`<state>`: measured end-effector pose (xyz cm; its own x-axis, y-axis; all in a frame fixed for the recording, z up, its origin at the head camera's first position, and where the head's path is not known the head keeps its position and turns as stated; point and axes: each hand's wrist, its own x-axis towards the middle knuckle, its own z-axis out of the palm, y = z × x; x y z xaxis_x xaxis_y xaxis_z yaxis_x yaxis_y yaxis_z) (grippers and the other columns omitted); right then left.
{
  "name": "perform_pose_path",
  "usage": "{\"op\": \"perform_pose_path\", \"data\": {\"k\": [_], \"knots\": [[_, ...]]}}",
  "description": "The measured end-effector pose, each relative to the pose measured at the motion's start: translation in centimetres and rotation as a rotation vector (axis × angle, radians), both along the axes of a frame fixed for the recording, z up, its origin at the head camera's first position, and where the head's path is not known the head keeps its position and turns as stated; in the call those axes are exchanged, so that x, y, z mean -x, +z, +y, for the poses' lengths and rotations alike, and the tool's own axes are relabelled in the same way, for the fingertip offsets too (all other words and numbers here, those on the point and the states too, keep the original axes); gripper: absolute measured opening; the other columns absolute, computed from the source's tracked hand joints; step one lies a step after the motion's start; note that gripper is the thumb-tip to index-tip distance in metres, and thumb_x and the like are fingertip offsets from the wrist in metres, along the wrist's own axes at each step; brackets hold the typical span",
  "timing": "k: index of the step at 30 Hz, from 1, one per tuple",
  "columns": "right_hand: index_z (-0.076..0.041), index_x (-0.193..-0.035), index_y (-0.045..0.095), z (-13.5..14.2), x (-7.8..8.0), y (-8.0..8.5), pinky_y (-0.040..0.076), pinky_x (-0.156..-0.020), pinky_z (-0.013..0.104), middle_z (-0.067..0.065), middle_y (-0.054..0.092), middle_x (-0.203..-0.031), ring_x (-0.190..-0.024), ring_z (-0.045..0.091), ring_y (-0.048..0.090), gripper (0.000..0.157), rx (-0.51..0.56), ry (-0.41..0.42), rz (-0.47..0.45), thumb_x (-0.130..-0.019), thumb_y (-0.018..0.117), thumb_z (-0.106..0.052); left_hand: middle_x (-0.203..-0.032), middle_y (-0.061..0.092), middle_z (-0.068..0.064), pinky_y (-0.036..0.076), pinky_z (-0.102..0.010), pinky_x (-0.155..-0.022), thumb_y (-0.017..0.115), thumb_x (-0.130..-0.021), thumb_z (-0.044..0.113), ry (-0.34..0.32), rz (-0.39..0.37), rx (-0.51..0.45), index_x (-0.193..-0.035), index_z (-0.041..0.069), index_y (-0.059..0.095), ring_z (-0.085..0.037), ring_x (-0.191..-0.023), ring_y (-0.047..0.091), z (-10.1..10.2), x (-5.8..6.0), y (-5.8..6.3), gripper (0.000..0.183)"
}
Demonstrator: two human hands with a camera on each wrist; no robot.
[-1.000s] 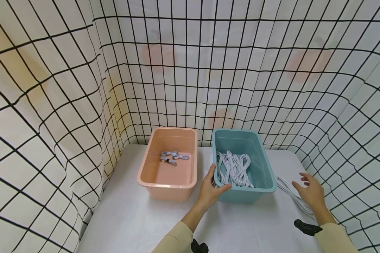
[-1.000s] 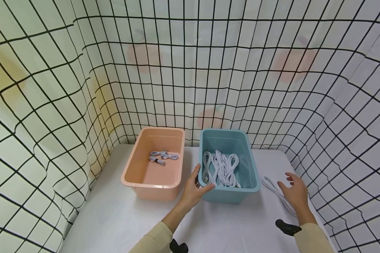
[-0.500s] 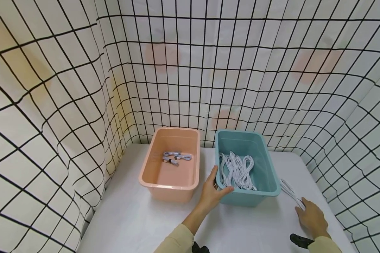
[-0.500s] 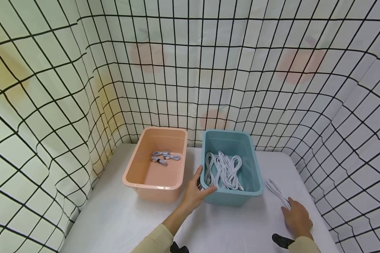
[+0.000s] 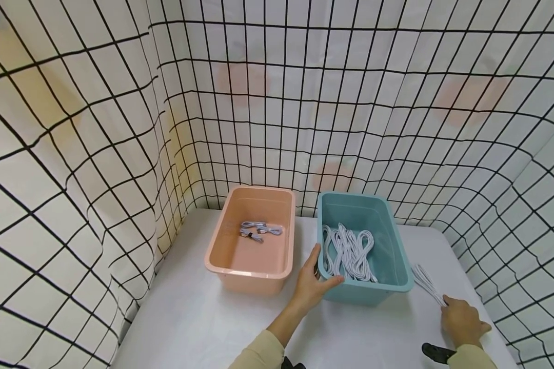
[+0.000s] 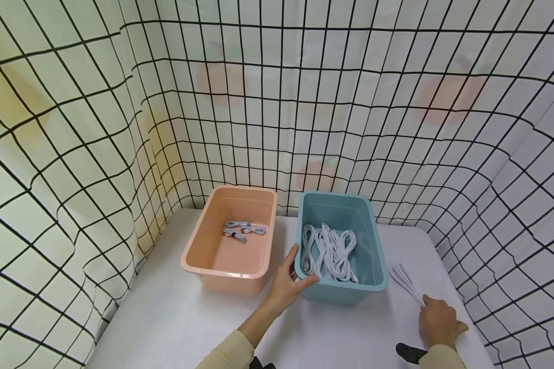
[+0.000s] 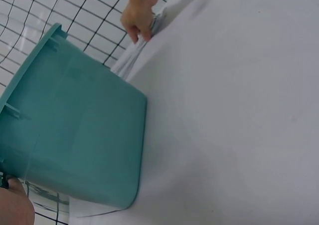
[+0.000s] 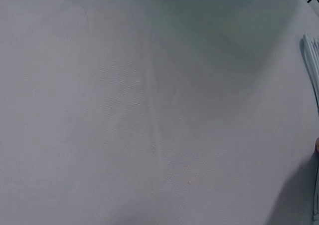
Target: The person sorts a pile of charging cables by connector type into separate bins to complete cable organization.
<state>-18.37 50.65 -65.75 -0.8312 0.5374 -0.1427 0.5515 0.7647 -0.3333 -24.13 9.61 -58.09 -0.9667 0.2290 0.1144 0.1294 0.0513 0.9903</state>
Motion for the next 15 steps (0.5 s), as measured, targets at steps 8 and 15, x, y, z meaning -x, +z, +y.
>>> {"op": "perform_pose_path", "data": {"k": [8,15], "knots": [[0.005,-0.139,0.054,0.6,-0.5,0.3,0.033,-0.085,0.076,0.04,0.047,-0.139,-0.112,0.066,0.047,0.043,0.02,0.021,0.007,-0.098,0.053,-0.008,-0.169,0.025,-0.001,0.035,-0.038,-0.115,0.088,-0.086,0.03,-0.008,0.008,0.009,-0.166,0.015,0.025,-0.022,-0.152,0.027,0.2,-0.2,0.0,0.102],[0.003,-0.142,0.053,1.7,0.0,1.4,0.035,-0.086,0.075,0.041,0.043,-0.141,-0.118,0.066,0.046,0.042,0.0,0.037,0.086,-0.103,0.049,-0.011,-0.169,0.026,-0.001,0.034,-0.036,-0.115,0.088,-0.086,0.029,0.0,0.012,-0.002,-0.165,0.015,0.026,-0.02,-0.152,0.026,0.1,-0.3,0.1,0.102]]}}
